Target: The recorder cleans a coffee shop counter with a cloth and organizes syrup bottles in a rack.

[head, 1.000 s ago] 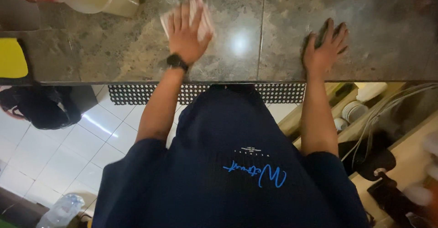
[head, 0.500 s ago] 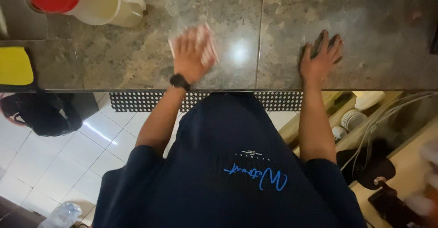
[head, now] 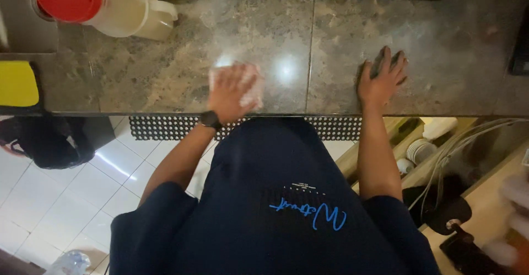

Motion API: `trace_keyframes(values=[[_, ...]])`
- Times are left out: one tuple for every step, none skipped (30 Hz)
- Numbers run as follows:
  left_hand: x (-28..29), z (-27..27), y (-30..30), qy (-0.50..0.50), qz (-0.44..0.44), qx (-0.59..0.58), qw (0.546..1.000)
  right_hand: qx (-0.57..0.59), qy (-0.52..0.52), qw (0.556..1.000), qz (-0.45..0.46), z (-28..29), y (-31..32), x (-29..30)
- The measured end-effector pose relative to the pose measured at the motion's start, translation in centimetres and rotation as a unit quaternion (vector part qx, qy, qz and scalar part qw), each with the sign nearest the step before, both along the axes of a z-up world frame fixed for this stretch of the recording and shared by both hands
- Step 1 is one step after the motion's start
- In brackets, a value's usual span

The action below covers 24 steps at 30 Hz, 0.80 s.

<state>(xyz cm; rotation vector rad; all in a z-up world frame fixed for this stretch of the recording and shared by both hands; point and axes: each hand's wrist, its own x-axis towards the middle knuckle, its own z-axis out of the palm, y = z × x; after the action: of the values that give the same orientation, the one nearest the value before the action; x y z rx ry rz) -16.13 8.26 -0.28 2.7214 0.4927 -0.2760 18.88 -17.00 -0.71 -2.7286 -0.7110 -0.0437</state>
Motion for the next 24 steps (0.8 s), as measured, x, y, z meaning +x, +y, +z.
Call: trace_keyframes(values=[[-0.2, 0.2, 1.2, 0.002, 0.002, -0.001, 1.000, -0.001, 0.002, 1.000, 0.002, -0.1, -0.2, 0.0], [-0.4, 0.5, 2.5, 0.030, 0.046, 0.007, 0.998, 0.015, 0.008, 1.000, 0.007, -0.1, -0.2, 0.0], [-0.7, 0.7, 3.8, 0.059, 0.091, 0.014, 0.994, 0.031, 0.014, 0.999, 0.013, -0.2, -0.2, 0.0], [0.6, 0.8, 4.8, 0.061, 0.091, 0.014, 0.994, 0.031, 0.015, 0.999, 0.013, 0.5, -0.1, -0.1], [1.8, 0.9, 5.7, 0.039, 0.121, 0.048, 0.991, 0.006, 0.036, 0.999, 0.007, 1.1, 0.0, -0.2], [2.9, 1.0, 6.6, 0.017, 0.150, 0.080, 0.985, -0.019, 0.058, 0.998, 0.001, 1.8, 0.1, -0.4], [4.2, 0.6, 6.9, 0.019, 0.151, 0.080, 0.985, -0.020, 0.060, 0.998, 0.002, 1.5, 0.2, -0.3], [5.5, 0.0, 6.9, -0.047, 0.186, 0.121, 0.974, -0.010, 0.031, 0.999, 0.016, 1.2, 0.0, -0.3], [6.8, -0.5, 6.9, -0.113, 0.219, 0.161, 0.956, 0.000, 0.003, 1.000, 0.030, 1.0, -0.3, -0.3], [7.1, -0.4, 6.1, -0.117, 0.219, 0.158, 0.956, -0.002, -0.002, 1.000, 0.030, 0.3, -0.8, -0.4], [7.3, -0.2, 5.4, -0.061, 0.202, 0.137, 0.968, -0.010, 0.001, 1.000, 0.019, -0.3, -1.2, -0.4], [8.0, 0.2, 5.3, -0.010, 0.188, 0.119, 0.975, -0.012, -0.002, 1.000, 0.012, -0.7, -0.7, 0.3], [7.1, -0.5, 3.9, -0.018, 0.192, 0.120, 0.974, -0.009, -0.011, 1.000, 0.016, 0.2, -0.6, 0.2], [6.0, -1.2, 2.7, -0.085, 0.147, 0.148, 0.974, 0.007, 0.005, 1.000, 0.018, 0.8, -0.4, -0.3], [5.1, -2.2, 1.5, -0.150, 0.100, 0.175, 0.968, 0.023, 0.021, 0.999, 0.020, 1.2, -0.2, -0.7], [3.8, -1.8, 0.7, -0.149, 0.102, 0.174, 0.968, 0.022, 0.021, 0.999, 0.022, 0.8, -0.1, -0.4], [2.5, -1.5, -0.1, -0.154, 0.079, 0.151, 0.973, 0.003, 0.019, 1.000, 0.005, 0.2, 0.0, -0.1], [1.0, -1.4, -1.5, -0.155, 0.054, 0.122, 0.979, -0.022, 0.021, 0.999, -0.015, -0.4, -0.6, -0.1], [0.9, -1.7, -1.0, -0.152, 0.054, 0.115, 0.980, -0.029, 0.024, 0.999, -0.016, -0.5, -0.6, 0.1], [0.7, -2.0, -0.6, -0.162, 0.051, 0.114, 0.979, -0.016, 0.025, 0.999, -0.013, -0.7, -0.6, 0.2], [0.5, -2.3, -0.2, -0.172, 0.048, 0.114, 0.977, -0.003, 0.026, 1.000, -0.010, -0.8, -0.8, 0.2], [1.4, -2.3, 0.6, -0.170, 0.048, 0.112, 0.978, -0.005, 0.028, 1.000, -0.010, -1.0, -0.9, 0.2], [2.3, -2.0, 1.3, -0.169, 0.062, 0.132, 0.975, -0.013, 0.016, 1.000, -0.005, -1.1, -1.1, 0.1], [3.4, -1.6, 2.7, -0.171, 0.077, 0.158, 0.969, -0.015, 0.001, 1.000, 0.001, -1.1, -0.5, 0.4]])
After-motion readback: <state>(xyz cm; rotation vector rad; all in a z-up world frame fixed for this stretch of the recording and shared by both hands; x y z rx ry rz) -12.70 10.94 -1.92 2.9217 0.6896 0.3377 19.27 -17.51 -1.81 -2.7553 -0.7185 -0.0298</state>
